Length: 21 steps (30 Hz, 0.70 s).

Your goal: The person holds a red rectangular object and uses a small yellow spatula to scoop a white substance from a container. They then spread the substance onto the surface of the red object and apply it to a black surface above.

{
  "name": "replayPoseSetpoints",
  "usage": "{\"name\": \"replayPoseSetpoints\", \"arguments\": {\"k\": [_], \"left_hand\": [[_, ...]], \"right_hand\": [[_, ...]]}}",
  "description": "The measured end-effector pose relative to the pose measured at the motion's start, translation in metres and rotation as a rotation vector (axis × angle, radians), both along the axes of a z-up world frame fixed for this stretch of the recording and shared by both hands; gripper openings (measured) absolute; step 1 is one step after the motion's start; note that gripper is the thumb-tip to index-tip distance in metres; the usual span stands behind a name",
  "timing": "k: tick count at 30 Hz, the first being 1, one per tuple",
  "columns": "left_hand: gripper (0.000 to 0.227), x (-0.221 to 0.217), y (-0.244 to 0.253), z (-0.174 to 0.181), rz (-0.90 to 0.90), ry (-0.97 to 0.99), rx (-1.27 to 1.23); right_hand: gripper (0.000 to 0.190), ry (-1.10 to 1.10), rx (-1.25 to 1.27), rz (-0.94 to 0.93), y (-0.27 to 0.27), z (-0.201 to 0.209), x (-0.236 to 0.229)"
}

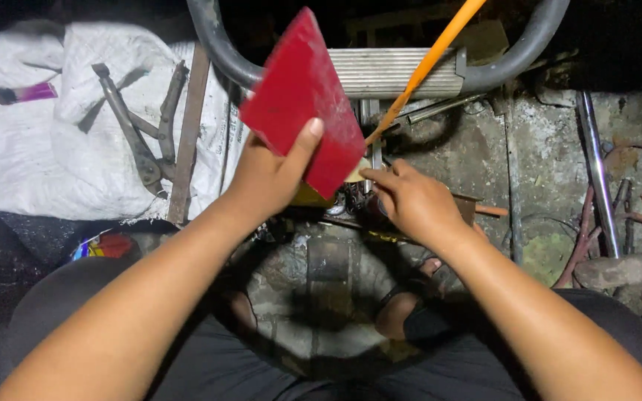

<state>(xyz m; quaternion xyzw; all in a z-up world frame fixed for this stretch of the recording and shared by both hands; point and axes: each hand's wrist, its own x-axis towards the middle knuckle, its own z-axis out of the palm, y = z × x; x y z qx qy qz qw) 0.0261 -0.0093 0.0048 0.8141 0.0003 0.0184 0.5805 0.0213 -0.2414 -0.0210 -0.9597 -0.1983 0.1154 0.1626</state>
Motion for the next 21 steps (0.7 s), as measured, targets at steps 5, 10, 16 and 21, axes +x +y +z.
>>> {"name": "replayPoseSetpoints", "arguments": {"k": [5, 10, 16, 21], "left_hand": [[0.041, -0.002, 0.003, 0.009, -0.060, -0.155, 0.067], [0.042, -0.007, 0.007, 0.008, -0.342, -0.256, 0.226], [0.059, -0.004, 0.011, 0.011, -0.558, 0.031, 0.651], [0.039, 0.003, 0.007, -0.025, -0.395, 0.202, 0.224]], "right_hand": [[0.032, 0.230, 0.320, -0.170, -0.002, 0.008, 0.020], [0.037, 0.594, 0.995, -0.375, 0.000, 0.001, 0.021], [0.038, 0.511, 1.182, -0.426, -0.018, 0.022, 0.023], [0.034, -0.195, 0.680, -0.037, -0.010, 0.035, 0.018]]}}
